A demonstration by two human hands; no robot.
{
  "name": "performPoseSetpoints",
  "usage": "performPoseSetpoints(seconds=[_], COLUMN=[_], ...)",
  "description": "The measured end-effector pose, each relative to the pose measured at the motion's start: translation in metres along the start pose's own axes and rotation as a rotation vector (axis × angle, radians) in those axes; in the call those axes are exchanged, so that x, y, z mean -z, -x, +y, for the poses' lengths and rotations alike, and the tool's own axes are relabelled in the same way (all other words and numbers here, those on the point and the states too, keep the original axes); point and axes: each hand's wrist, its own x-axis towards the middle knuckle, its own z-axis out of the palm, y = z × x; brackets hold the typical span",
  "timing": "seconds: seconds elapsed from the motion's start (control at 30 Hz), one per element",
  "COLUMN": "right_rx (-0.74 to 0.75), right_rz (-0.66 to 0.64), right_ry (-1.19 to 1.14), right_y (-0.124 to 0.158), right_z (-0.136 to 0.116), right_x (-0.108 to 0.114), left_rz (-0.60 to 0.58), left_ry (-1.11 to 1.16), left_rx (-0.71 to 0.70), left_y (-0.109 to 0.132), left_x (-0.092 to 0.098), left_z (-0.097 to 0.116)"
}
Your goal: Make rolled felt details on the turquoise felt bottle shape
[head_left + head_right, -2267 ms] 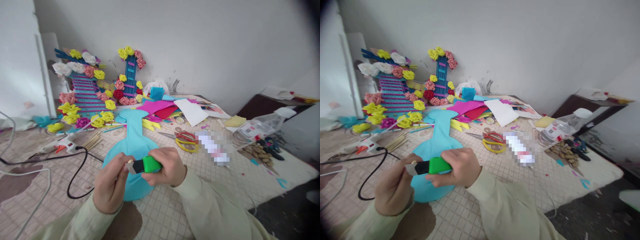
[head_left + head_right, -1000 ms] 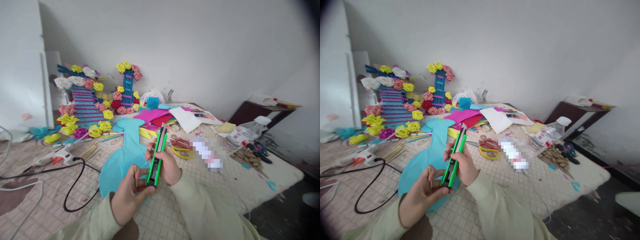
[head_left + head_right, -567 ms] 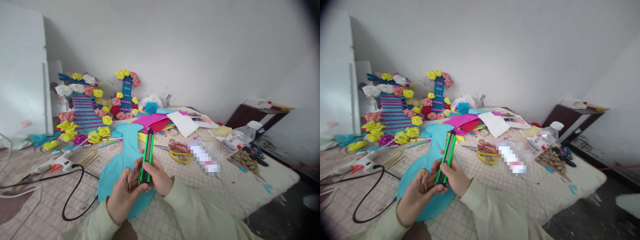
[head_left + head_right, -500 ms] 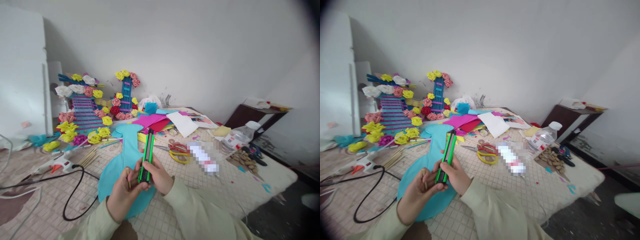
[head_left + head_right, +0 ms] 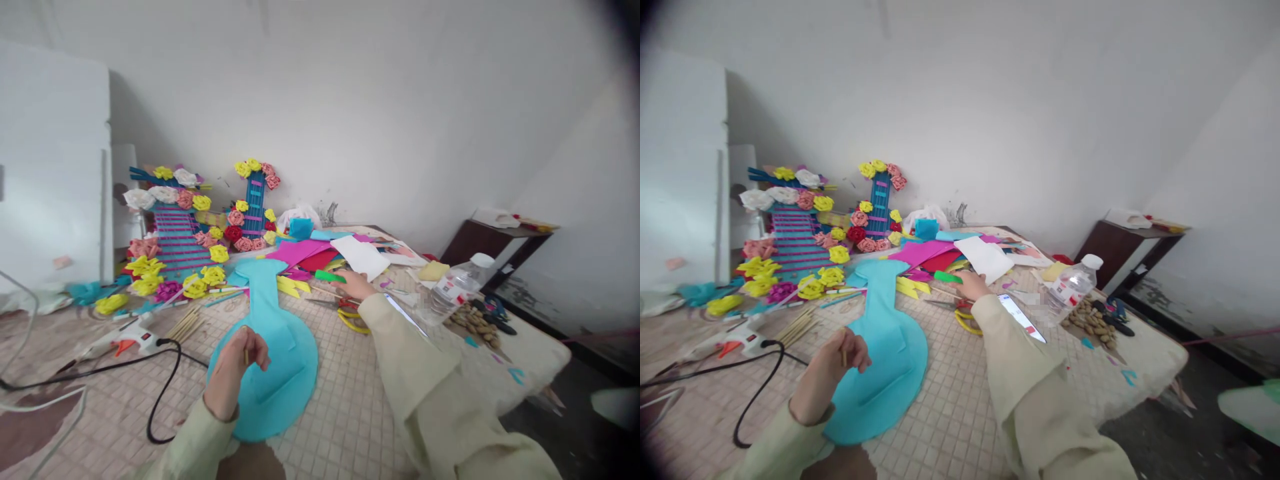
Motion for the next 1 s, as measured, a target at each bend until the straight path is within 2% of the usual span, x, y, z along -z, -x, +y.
performPoseSetpoints(seconds=[0.13, 0.23, 0.33, 0.43, 0.47, 0.53, 0.6, 0.7, 0.83, 0.93, 1.0], right_rx=[-0.055, -0.032, 0.099, 0.282, 0.360, 0.619, 0.713, 0.650, 0.550, 0.450, 0.361], right_rz=[-0.036, -0.001, 0.030, -0.019, -0.044, -0.142, -0.190, -0.127, -0.024, -0.041, -0.062], right_ry=[0.132, 0.139, 0.052, -0.077, -0.136, -0.418, -0.596, -0.752, -0.789, -0.859, -0.965], right_y=[-0.003, -0.001, 0.008, 0.032, 0.042, 0.063, 0.080, 0.091, 0.087, 0.080, 0.075], right_z=[0.015, 0.004, -0.030, -0.076, -0.092, -0.117, -0.134, -0.143, -0.135, -0.123, -0.112], right_x=[-0.005, -0.004, -0.006, -0.015, -0.019, -0.027, -0.033, -0.040, -0.046, -0.051, -0.055], left_rz=[0.024, 0.049, 0.112, 0.166, 0.161, 0.121, 0.081, 0.043, -0.013, 0.009, 0.024], left_ry=[0.112, 0.088, -0.070, -0.240, -0.272, -0.304, -0.319, -0.396, -0.506, -0.538, -0.650], left_rx=[-0.013, -0.045, -0.091, -0.139, -0.149, -0.155, -0.151, -0.153, -0.168, -0.146, -0.152], left_y=[-0.002, -0.001, 0.001, 0.002, 0.002, 0.002, 0.001, 0.001, -0.001, -0.004, -0.006], left_x=[0.001, 0.000, 0.000, 0.001, 0.002, 0.003, 0.005, 0.008, 0.011, 0.015, 0.019], left_z=[0.002, 0.006, 0.009, 0.011, 0.012, 0.014, 0.017, 0.020, 0.019, 0.014, 0.010])
